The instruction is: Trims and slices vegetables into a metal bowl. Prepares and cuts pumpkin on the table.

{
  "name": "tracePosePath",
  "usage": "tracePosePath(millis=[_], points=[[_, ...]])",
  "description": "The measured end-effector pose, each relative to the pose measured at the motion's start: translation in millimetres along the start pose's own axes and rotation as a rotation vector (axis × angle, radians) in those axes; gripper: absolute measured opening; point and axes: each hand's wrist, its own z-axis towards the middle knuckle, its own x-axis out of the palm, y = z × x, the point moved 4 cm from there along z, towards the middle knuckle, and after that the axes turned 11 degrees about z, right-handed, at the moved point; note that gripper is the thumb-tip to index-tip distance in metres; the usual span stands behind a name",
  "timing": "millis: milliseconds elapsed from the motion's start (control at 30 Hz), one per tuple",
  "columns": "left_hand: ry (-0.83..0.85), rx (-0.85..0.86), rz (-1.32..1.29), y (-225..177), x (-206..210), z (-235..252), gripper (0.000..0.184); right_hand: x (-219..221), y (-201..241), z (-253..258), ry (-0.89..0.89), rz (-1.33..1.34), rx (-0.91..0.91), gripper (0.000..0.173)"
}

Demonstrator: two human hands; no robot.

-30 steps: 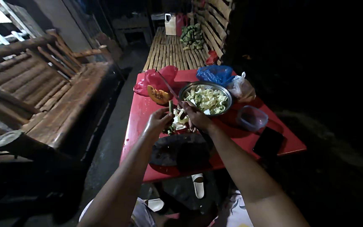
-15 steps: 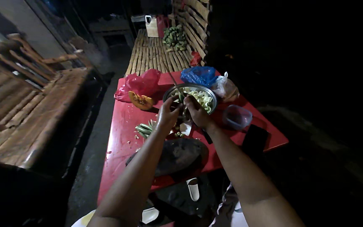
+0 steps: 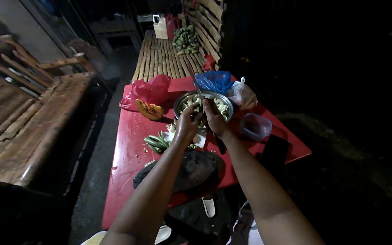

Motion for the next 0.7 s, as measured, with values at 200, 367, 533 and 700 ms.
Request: tracePosePath(millis=[200,367,533,700], points=[[0.039,0.029,0.11,1,0,3,0.042,-1,-4,8,-0.06,-0.065,-0.022,0.049],[0.102,0.043,0.248,-2,2,-2,0.042,-3,-6,19,-0.131,-0.072,0.033,0.054],[0.077,-0.082,-0.006,23,3,10,0.041,-12,-15,23,-0.141,-0.043,0.278,0.076],[-0.007,-0.237,-0.301,34,-1,25,0.036,-7,-7,14,-0.022,-0.09,0.288,0.068]])
